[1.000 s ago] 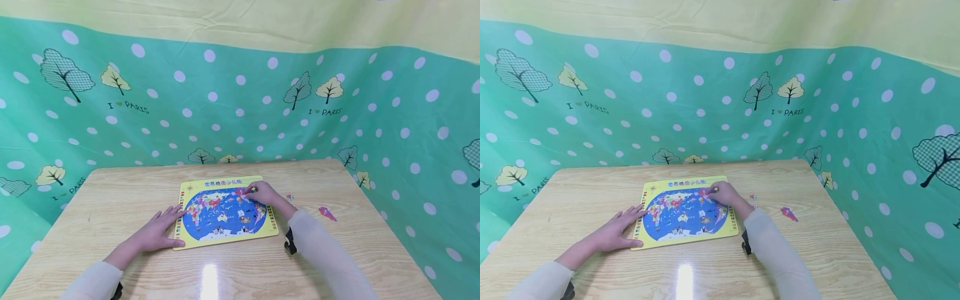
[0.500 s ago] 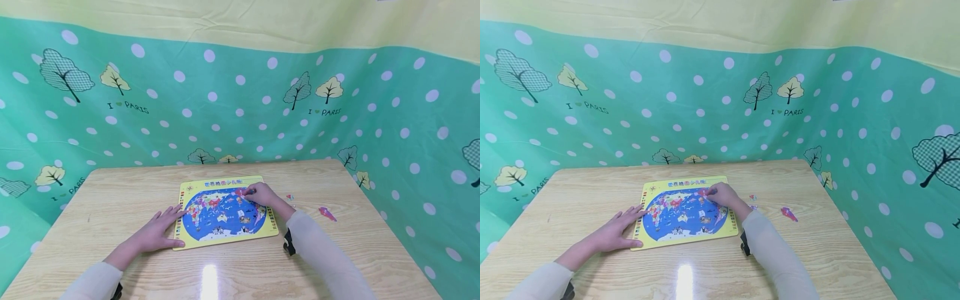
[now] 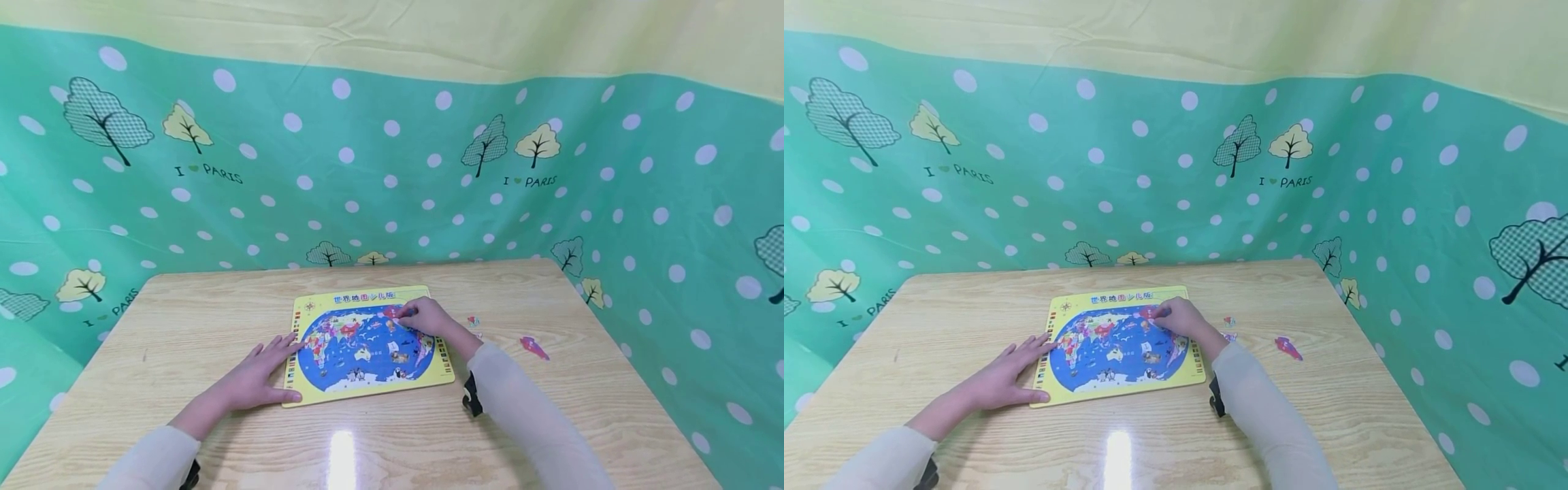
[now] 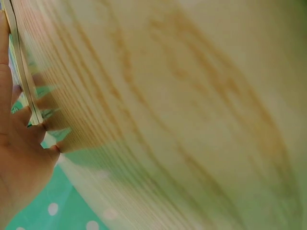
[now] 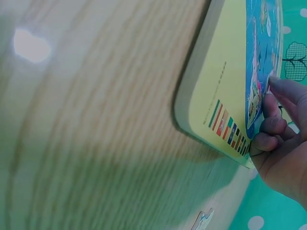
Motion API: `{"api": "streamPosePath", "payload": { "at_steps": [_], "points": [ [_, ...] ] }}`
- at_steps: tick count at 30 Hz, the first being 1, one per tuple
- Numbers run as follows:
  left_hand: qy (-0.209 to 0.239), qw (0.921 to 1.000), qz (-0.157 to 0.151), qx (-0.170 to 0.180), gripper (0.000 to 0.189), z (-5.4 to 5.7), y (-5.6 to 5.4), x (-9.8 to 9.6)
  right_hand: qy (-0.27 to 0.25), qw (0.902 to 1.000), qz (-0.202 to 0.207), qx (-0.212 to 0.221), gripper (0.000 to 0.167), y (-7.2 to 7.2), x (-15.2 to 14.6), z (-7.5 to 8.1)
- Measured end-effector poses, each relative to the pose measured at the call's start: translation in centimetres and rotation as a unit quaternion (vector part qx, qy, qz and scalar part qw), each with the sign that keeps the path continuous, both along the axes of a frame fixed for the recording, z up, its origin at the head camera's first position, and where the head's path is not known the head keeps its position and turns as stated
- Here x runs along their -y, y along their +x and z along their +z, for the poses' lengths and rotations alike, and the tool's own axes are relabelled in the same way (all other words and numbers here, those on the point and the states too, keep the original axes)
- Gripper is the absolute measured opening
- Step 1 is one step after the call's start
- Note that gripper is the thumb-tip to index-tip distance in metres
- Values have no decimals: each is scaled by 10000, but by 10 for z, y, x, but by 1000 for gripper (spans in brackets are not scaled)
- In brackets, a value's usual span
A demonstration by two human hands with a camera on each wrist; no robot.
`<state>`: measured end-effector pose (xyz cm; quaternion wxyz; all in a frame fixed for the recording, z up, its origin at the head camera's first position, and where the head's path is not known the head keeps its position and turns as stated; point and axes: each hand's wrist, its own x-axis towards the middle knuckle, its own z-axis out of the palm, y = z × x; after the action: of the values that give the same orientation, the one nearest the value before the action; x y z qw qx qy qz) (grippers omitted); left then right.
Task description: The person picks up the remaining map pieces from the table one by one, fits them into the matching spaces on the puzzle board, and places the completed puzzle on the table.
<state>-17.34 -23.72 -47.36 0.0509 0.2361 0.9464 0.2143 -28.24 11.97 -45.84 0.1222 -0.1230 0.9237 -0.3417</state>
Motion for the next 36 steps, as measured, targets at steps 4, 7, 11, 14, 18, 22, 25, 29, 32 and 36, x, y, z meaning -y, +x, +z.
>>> {"api": "streamPosePath", "payload": {
  "at_steps": [4,7,11,14,18,22,25,29,32,36],
  "points": [
    [-12,10000,-8,-6,98,0,-1,0,-52,10000,54,19,13,-2,-1,-2],
    [-28,10000,-10,-11,99,0,-1,0,-89,9999,59,64,13,-3,-1,-2],
    [-11,10000,-17,-15,98,0,-2,0,-60,9999,84,40,15,-2,-3,-1],
    [12,10000,-27,-25,98,0,-1,-1,-55,9999,87,-8,15,-1,-4,2],
    [-9,10000,-12,-14,98,0,-2,-1,-46,10000,-2,30,16,1,-8,10],
    [-14,10000,3,14,98,0,-2,0,-18,9999,-102,95,17,4,-14,17],
    [-5,10000,-6,15,98,0,-1,-1,16,9998,-150,91,17,6,-20,21],
    [11,10000,-3,9,97,1,0,-1,92,9997,-198,87,18,8,-29,26],
    [23,10000,16,22,98,1,0,0,163,9996,-232,67,19,10,-37,29],
    [10,10000,47,65,99,-1,0,1,226,9995,-232,17,19,13,-46,32]
  ]
}}
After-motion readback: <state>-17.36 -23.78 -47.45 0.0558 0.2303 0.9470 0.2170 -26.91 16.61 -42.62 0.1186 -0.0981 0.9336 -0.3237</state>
